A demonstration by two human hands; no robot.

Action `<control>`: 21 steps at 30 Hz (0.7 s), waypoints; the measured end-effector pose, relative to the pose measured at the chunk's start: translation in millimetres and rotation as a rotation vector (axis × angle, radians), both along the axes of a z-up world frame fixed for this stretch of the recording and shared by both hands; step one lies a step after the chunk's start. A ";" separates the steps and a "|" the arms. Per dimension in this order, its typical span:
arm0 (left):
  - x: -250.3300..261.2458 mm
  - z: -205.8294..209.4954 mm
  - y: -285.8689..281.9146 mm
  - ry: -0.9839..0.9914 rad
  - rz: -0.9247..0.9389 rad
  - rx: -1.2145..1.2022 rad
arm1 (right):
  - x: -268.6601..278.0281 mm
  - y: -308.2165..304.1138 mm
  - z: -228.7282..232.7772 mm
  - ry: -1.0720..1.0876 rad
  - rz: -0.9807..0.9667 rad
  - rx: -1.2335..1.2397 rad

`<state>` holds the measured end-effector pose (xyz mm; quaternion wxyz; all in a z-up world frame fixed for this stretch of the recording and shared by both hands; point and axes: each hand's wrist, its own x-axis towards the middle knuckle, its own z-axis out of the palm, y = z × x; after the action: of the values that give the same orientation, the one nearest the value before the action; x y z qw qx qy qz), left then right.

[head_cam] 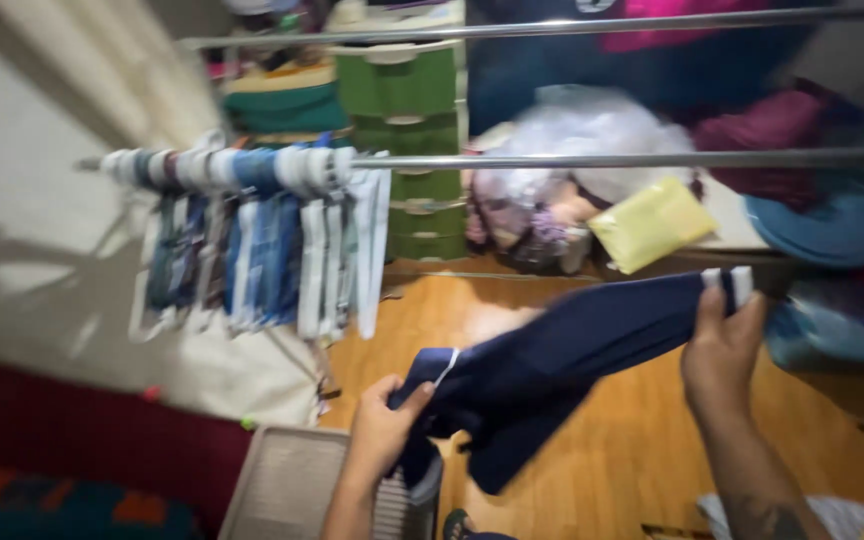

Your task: Hanging various items of clothing on a drying rack.

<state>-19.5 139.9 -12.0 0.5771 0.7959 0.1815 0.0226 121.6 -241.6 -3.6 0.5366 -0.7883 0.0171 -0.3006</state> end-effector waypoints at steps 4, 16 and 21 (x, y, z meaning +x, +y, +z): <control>-19.3 -2.4 32.8 -0.067 0.062 -0.362 | 32.0 64.0 13.9 -0.004 0.090 -0.116; -5.1 -11.2 -30.6 -0.109 0.570 -0.520 | -88.2 220.2 34.5 0.891 1.099 -0.036; -0.6 -16.5 -41.6 -0.328 0.593 -0.547 | -52.6 215.9 -59.3 0.613 1.079 -0.192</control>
<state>-20.1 98.3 -28.5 0.7565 0.5128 0.3077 0.2645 69.0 -25.7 -62.9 0.5104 -0.7809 -0.2570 0.2522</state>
